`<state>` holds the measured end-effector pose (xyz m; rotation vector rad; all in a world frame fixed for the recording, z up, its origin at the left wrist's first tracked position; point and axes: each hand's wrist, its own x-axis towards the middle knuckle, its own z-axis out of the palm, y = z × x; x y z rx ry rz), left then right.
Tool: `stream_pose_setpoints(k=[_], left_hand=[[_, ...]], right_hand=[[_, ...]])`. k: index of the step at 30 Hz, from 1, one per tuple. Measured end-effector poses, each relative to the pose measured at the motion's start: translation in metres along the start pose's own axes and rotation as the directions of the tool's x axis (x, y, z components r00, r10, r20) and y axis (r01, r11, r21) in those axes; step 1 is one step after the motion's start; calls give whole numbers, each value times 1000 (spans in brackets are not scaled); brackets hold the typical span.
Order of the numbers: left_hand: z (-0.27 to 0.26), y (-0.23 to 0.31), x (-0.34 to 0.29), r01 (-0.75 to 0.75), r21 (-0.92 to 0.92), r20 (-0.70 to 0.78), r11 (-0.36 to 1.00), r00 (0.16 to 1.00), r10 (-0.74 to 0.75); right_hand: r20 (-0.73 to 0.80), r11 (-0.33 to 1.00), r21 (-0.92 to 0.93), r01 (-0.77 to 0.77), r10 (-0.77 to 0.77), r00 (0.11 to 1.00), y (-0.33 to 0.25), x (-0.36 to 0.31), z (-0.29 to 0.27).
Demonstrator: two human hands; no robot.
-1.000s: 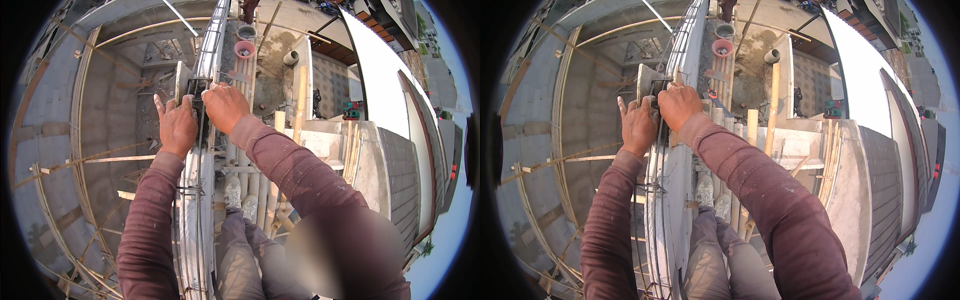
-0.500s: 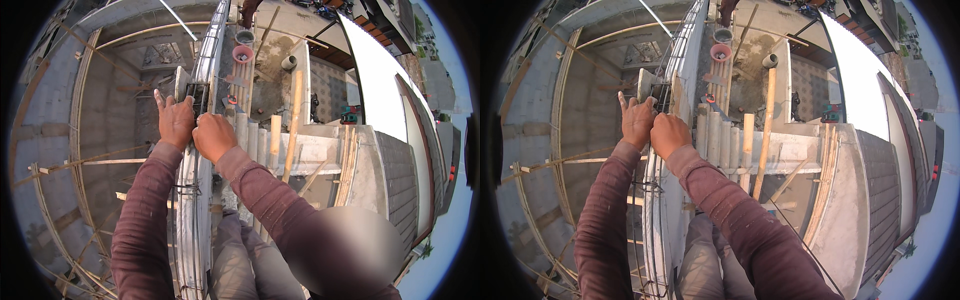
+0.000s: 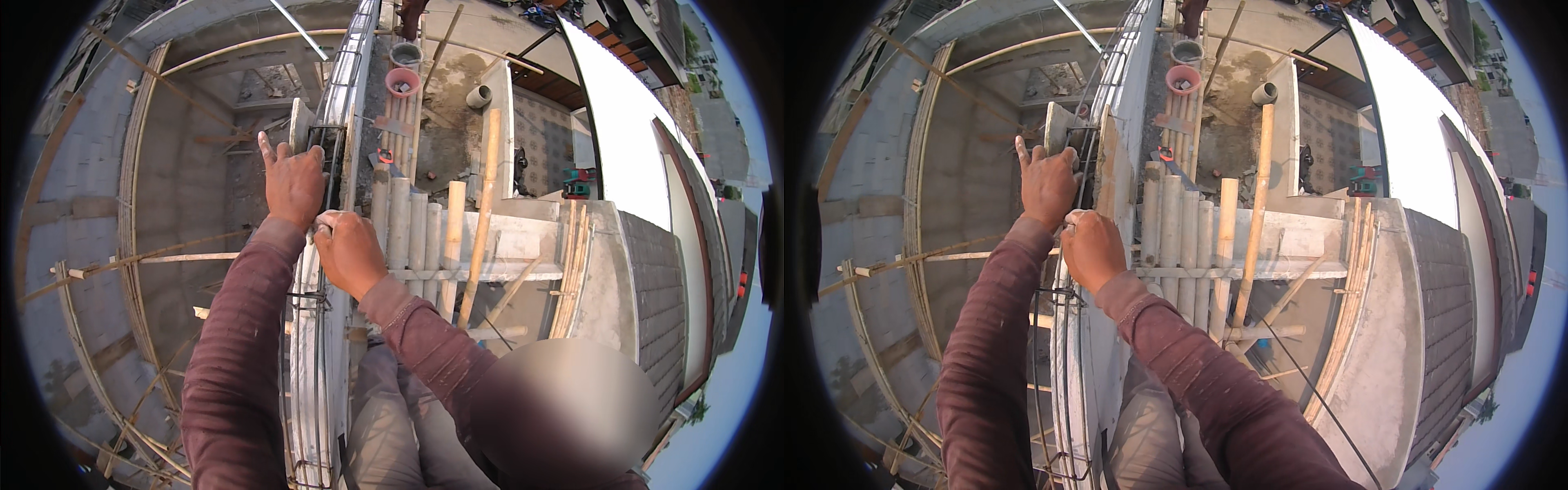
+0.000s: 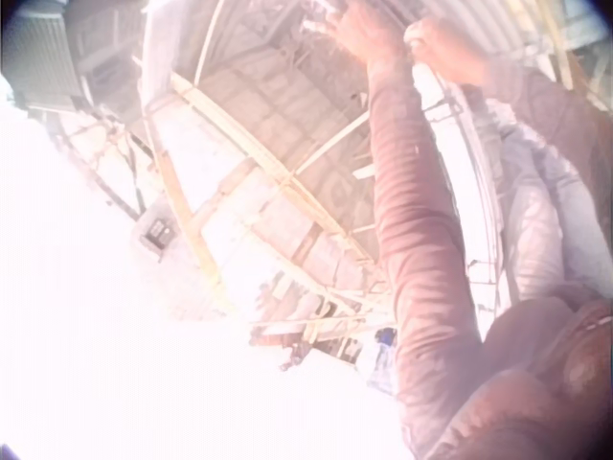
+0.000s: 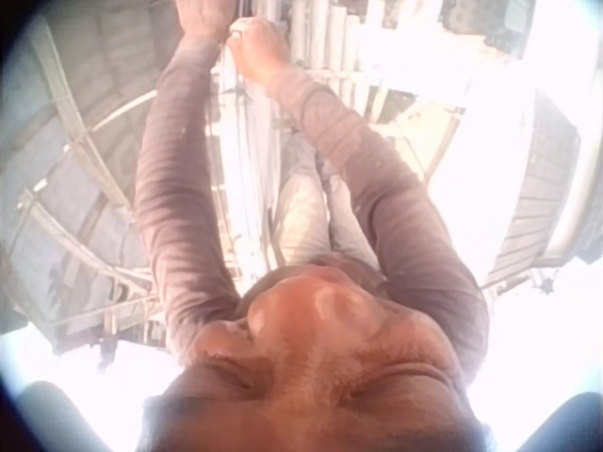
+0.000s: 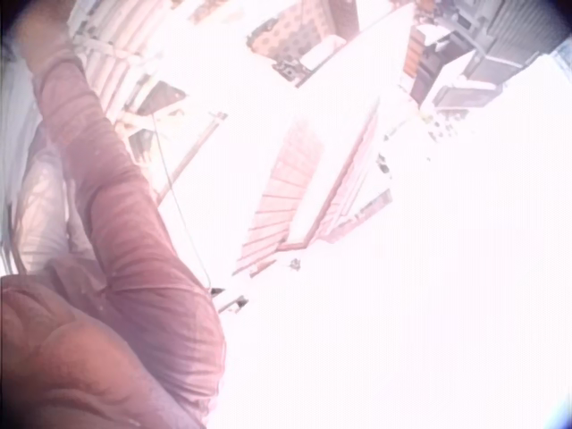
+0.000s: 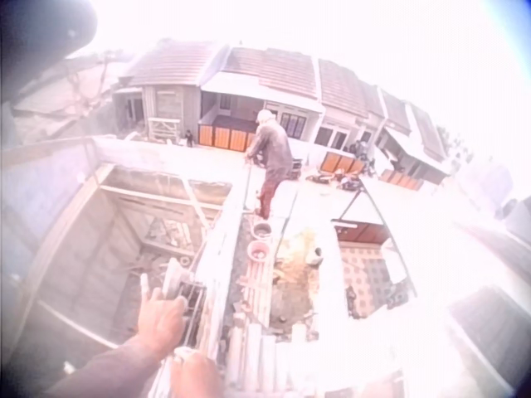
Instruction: The person works on a construction site, using a pair of pliers to secure wire around a rebar frame and wooden formwork. They use their hands and the tool to twist and tighten the wire, stabilizing the structure at the top of a wall.
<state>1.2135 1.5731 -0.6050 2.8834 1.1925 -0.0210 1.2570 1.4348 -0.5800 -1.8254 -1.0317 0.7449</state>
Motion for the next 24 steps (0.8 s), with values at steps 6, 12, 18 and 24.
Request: stream_pose_setpoints(k=[6, 12, 18, 24], left_hand=[[-3, 1, 0, -38, 28, 2, 999, 999, 38], [-15, -14, -13, -58, -194, 99, 979, 992, 78], [-25, -35, -54, -67, -675, -140, 735, 989, -38], [-55, -38, -98, 135, -796, -23, 590, 967, -253]], right_hand=[[33, 996, -42, 81, -79, 996, -3, -5, -3], [104, 990, -136, 46, -32, 994, -12, -20, -4], [129, 985, -162, -54, 75, 989, -21, -22, -3], [179, 987, -86, -133, 146, 973, -29, -19, -24]])
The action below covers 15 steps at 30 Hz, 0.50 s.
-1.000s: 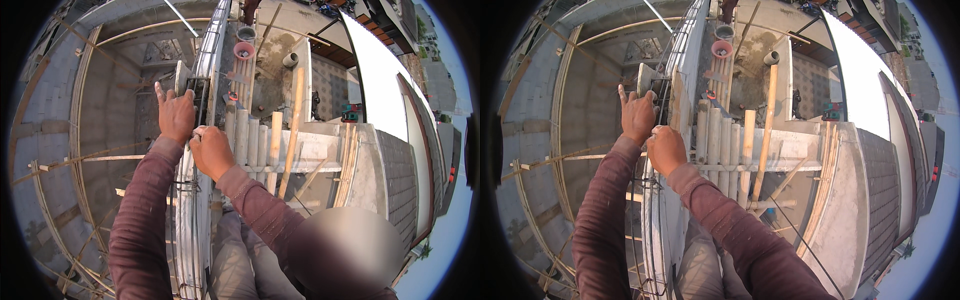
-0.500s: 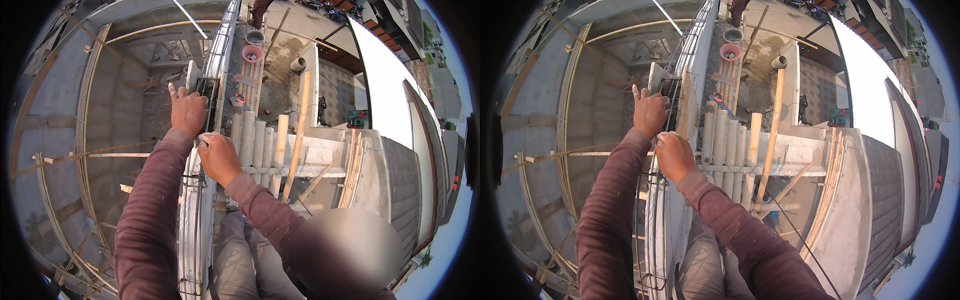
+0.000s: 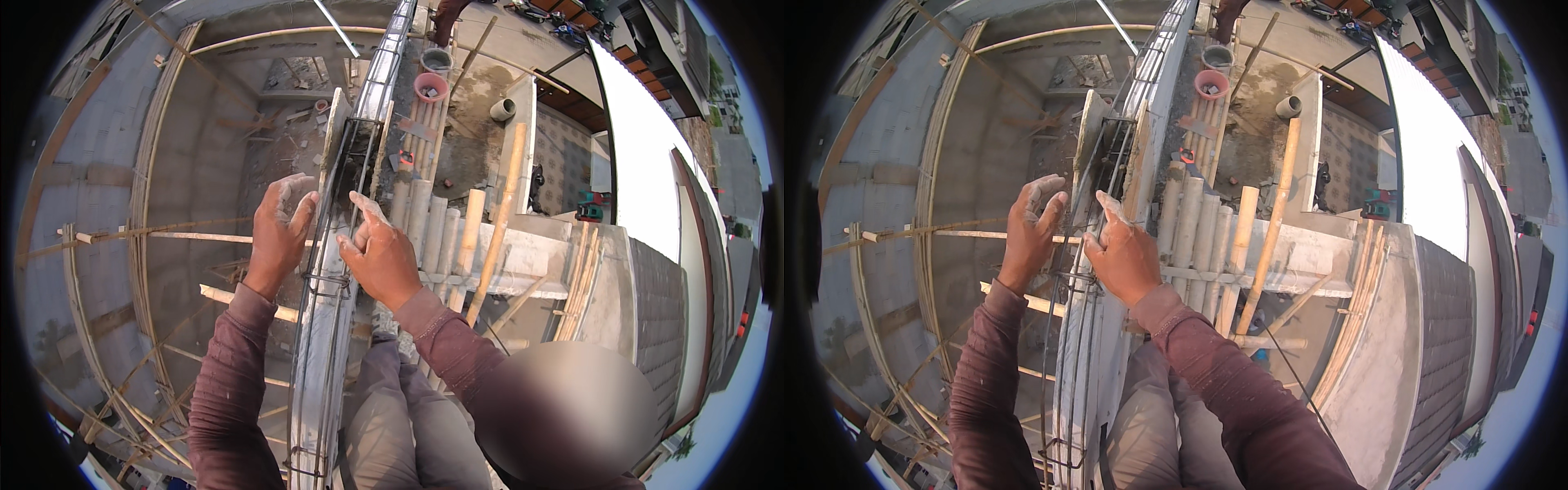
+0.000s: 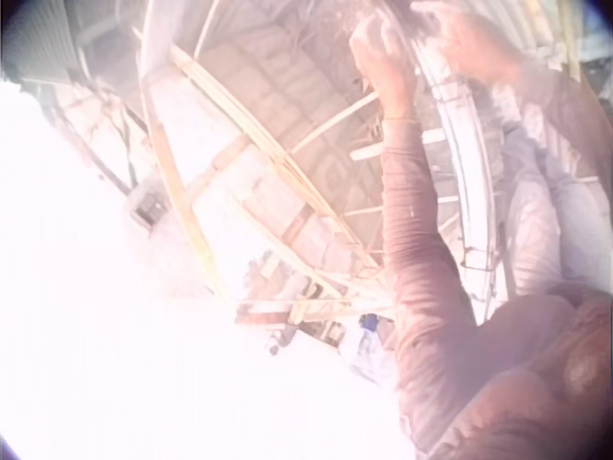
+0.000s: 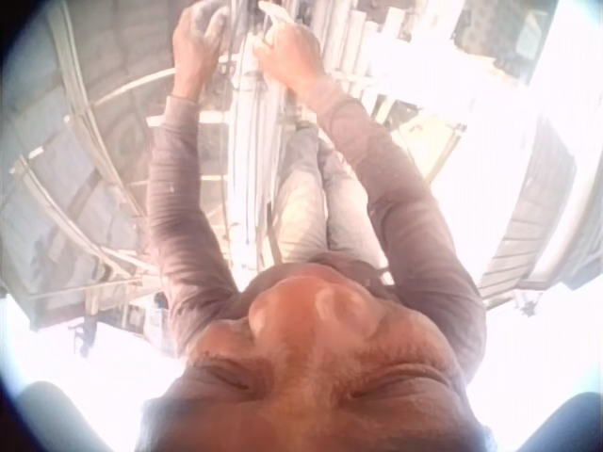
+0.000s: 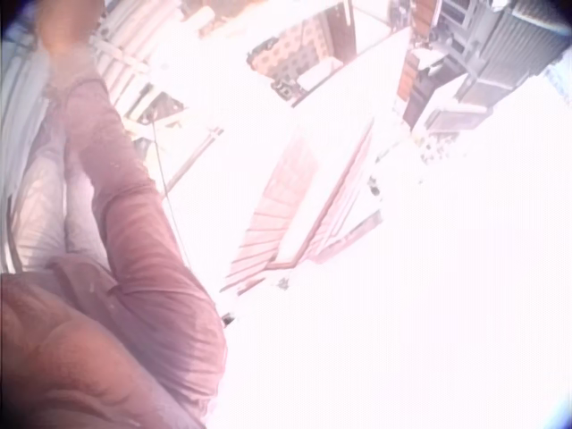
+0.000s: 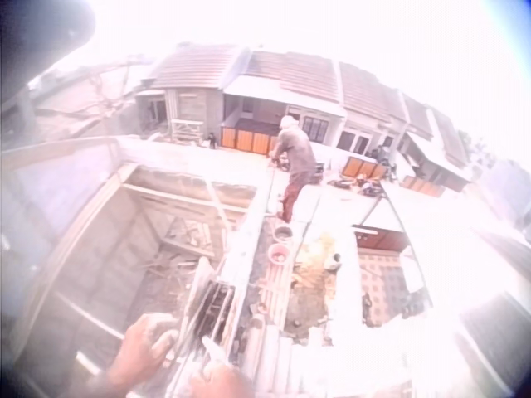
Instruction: The person works on a construction site, using a pair of pliers to secure wire around a rebar frame and wooden formwork. They use their hands and the tool to twist and tighten the wire, stabilizing the structure at the top of a wall.
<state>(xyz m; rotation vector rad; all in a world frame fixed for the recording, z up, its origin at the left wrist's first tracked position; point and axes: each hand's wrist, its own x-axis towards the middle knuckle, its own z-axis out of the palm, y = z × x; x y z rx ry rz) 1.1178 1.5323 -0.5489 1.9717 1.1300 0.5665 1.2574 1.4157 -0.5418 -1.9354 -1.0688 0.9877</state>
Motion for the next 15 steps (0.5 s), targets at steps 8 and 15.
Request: stream_pose_setpoints(k=[8, 15], left_hand=[[-35, 31, -76, 493, -183, 290, 851, 854, -432], [-24, 48, -128, 495, -37, 306, 868, 833, -461]], right_hand=[[-163, 982, 26, -188, 189, 968, 116, -104, -50], [14, 717, -230, -658, 679, 734, 253, -291, -25]])
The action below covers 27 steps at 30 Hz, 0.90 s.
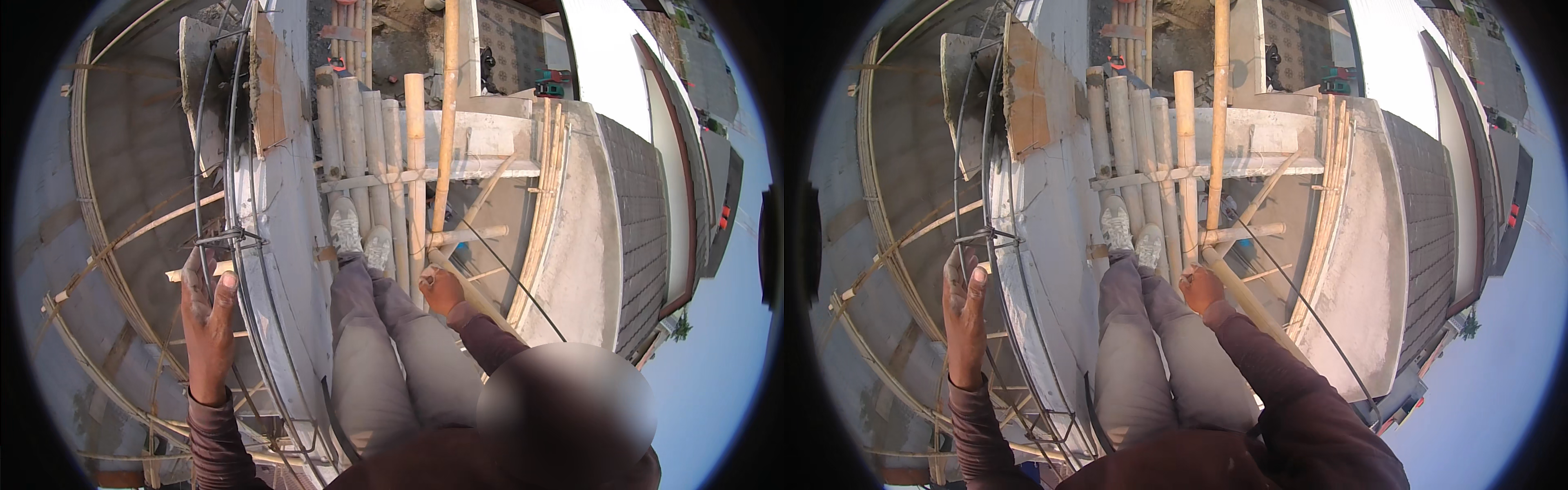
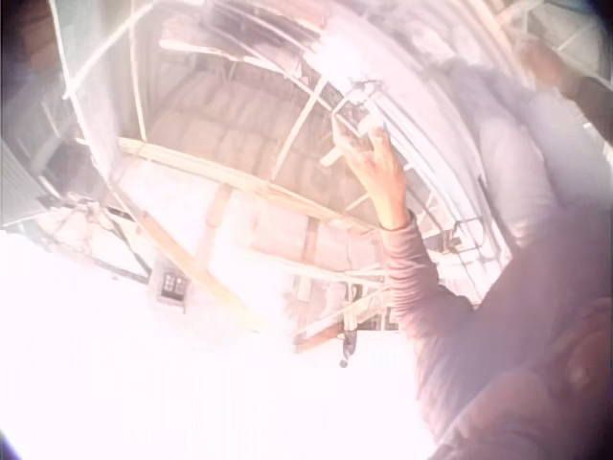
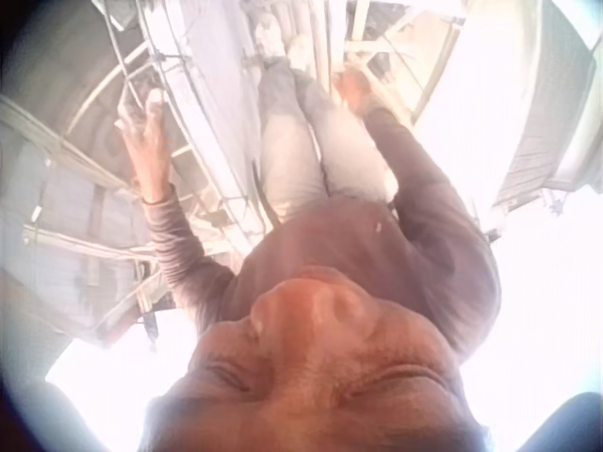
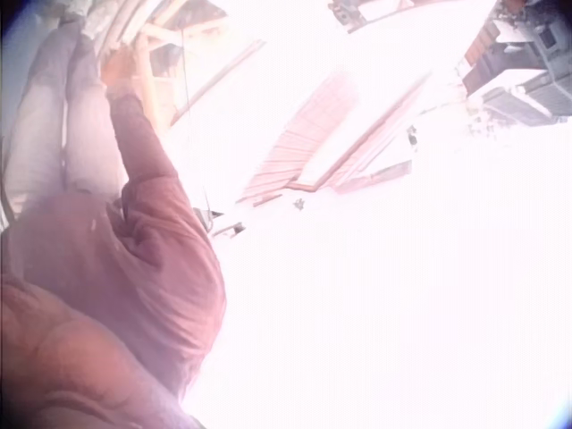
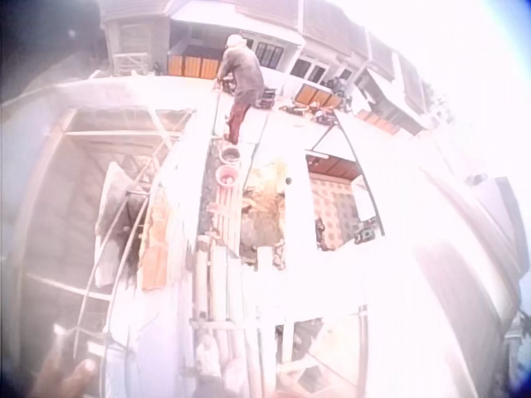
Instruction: The person works on a construction site, using a pair of pliers to secure wire around a rebar frame and wooden formwork. They use their hands and the tool to twist and tighten the wire, stabilizing the structure at the top of a wall.
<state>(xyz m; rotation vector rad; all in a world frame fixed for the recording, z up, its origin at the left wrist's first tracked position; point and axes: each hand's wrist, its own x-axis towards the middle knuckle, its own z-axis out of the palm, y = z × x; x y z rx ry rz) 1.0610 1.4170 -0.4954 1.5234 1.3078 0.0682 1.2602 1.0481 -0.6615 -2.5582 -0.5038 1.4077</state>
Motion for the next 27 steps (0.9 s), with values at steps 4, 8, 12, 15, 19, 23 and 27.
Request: stream_pose_setpoints(k=[4, 8, 12, 15, 19, 23, 27], left_hand=[[6, -4, 10, -1, 101, 64, 995, 998, -5], [10, -6, 13, 0, 165, 21, 986, 1000, -3], [8, -21, 17, -48, 201, 26, 978, 999, 44], [-12, -65, 35, -138, 269, 132, 953, 986, 106], [-21, -82, 52, -322, 403, 261, 857, 938, 229], [-3, -64, 58, -333, 394, 288, 856, 930, 229], [-22, -92, 83, -188, 652, 163, 735, 981, 106]], right_hand=[[376, 948, -315, -55, 178, 909, 55, -59, 57], [583, 957, -283, -68, 228, 780, 56, -84, 62], [533, 967, -199, -157, 241, 811, 44, -104, 37], [480, 968, -140, -207, 249, 841, 33, -124, 20], [263, 972, -217, -84, 141, 955, -14, -165, -12], [225, 992, 81, -99, 79, 971, -43, -218, -65], [-74, 829, 558, 46, -6, 997, -57, -311, -133]])
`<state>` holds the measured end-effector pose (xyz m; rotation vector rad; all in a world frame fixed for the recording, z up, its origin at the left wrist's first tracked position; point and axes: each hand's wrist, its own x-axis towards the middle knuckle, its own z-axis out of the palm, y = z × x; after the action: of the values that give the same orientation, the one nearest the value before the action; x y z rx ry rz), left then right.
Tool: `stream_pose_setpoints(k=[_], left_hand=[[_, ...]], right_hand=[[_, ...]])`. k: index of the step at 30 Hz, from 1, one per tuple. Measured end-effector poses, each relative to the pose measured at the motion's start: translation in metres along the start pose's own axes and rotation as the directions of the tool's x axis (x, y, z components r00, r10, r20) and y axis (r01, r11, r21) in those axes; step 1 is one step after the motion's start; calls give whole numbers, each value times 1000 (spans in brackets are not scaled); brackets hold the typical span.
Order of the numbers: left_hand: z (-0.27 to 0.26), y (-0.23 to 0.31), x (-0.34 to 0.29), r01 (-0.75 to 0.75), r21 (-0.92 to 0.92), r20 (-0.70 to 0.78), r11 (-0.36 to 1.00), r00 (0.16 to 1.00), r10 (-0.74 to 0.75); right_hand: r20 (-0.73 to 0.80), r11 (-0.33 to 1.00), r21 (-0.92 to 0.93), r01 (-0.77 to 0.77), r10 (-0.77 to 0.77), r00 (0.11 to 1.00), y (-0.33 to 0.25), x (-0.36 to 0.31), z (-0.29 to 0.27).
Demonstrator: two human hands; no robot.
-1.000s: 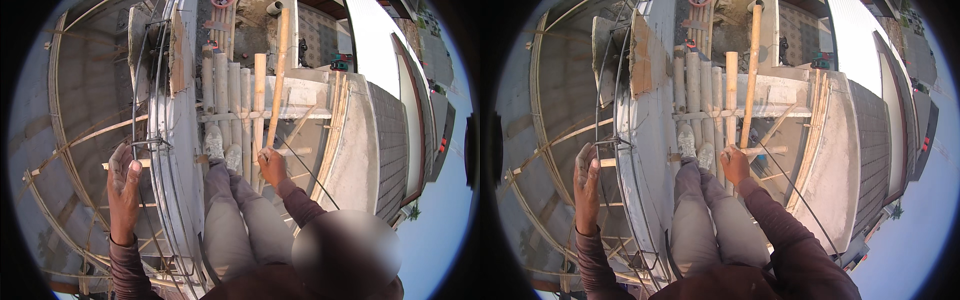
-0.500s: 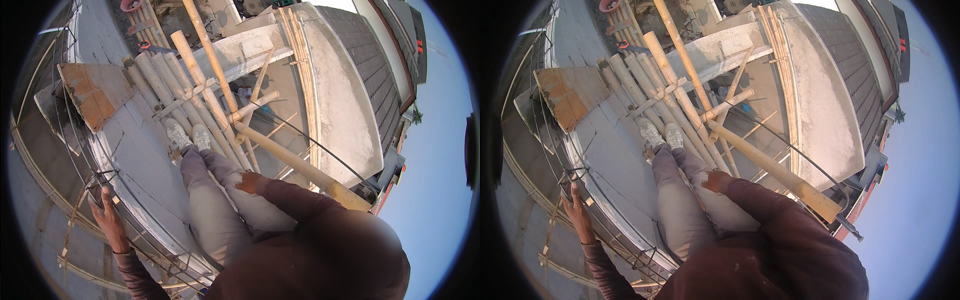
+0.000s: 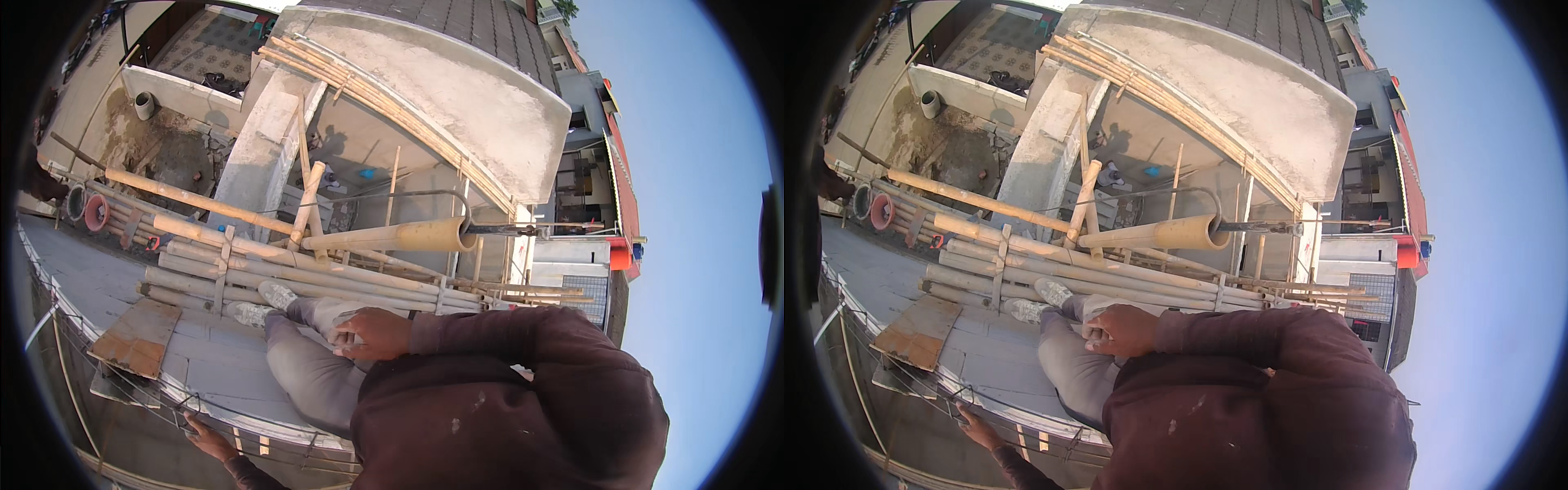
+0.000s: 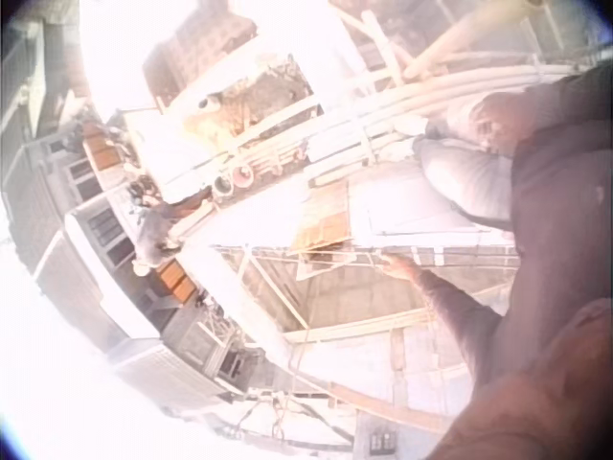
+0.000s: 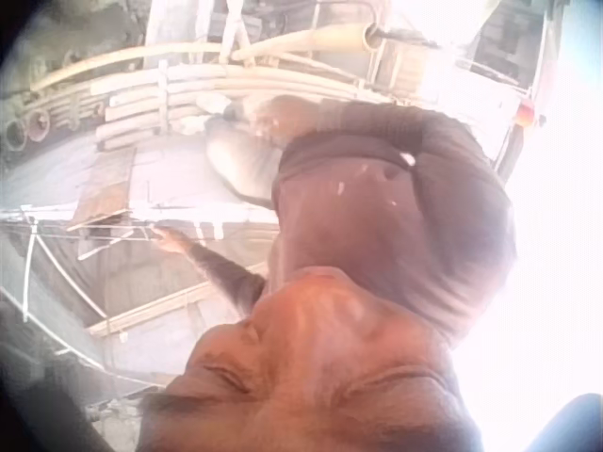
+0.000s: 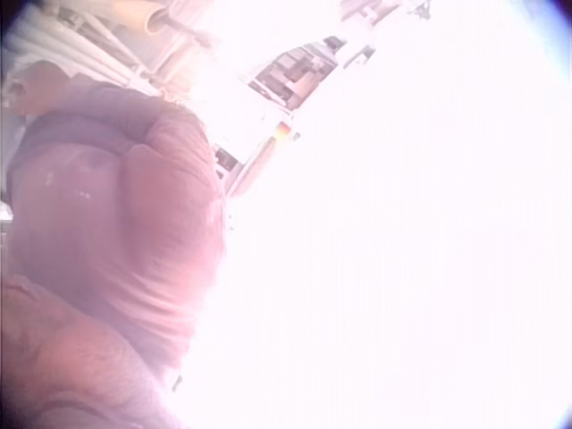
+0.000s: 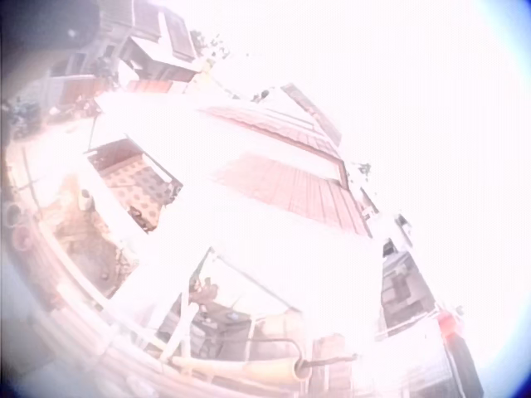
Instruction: The person works on a construction site, using a pair of pliers to secure wire around a rebar frame and wooden formwork. They use their hands and the tool to twist and tighten the wire, stabilizing the structure at the top of a wall.
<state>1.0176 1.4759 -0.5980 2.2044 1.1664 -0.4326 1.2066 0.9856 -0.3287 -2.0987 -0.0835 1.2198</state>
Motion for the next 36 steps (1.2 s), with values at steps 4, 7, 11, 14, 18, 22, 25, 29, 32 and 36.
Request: stream_pose_setpoints(k=[4, 7, 11, 14, 18, 22, 25, 29, 32, 36], left_hand=[[8, 0, 6, -167, 531, 75, 831, 986, 150], [1, 47, -28, 144, -152, -52, 978, 987, -153], [2, 105, -34, 149, -200, -161, 968, 970, -183], [-18, 99, -23, 195, -204, -151, 959, 962, -227], [-31, 92, -41, 240, -282, -118, 929, 952, -281], [-22, 88, -46, 251, -278, -177, 927, 935, -307], [-19, 100, -48, 293, -258, -103, 921, 939, -327], [-21, 103, -47, 255, -300, -115, 919, 947, -301], [-26, 98, -50, 296, -314, -91, 902, 936, -339], [-19, 103, -42, 275, -315, -90, 909, 944, -317]], right_hand=[[-355, 915, 345, -209, 334, 873, 66, -112, -37], [-879, 932, 343, 118, 274, 389, 85, -151, -72], [-975, 932, 88, 351, 9, 221, 104, -167, -109], [-962, 956, 145, 257, 75, 264, 104, -146, -106], [-942, 970, 85, 227, 4, 336, 78, -129, -107], [-956, 936, 7, 352, -97, 277, 70, -119, -117], [-964, 963, -56, 265, -121, 237, 99, -125, -133], [-998, 976, -31, 218, -43, 51, 74, -131, -141], [-987, 974, -158, 162, -152, -49, 46, -160, -166], [-617, 526, -639, -561, -786, -35, -24, -244, -222]])
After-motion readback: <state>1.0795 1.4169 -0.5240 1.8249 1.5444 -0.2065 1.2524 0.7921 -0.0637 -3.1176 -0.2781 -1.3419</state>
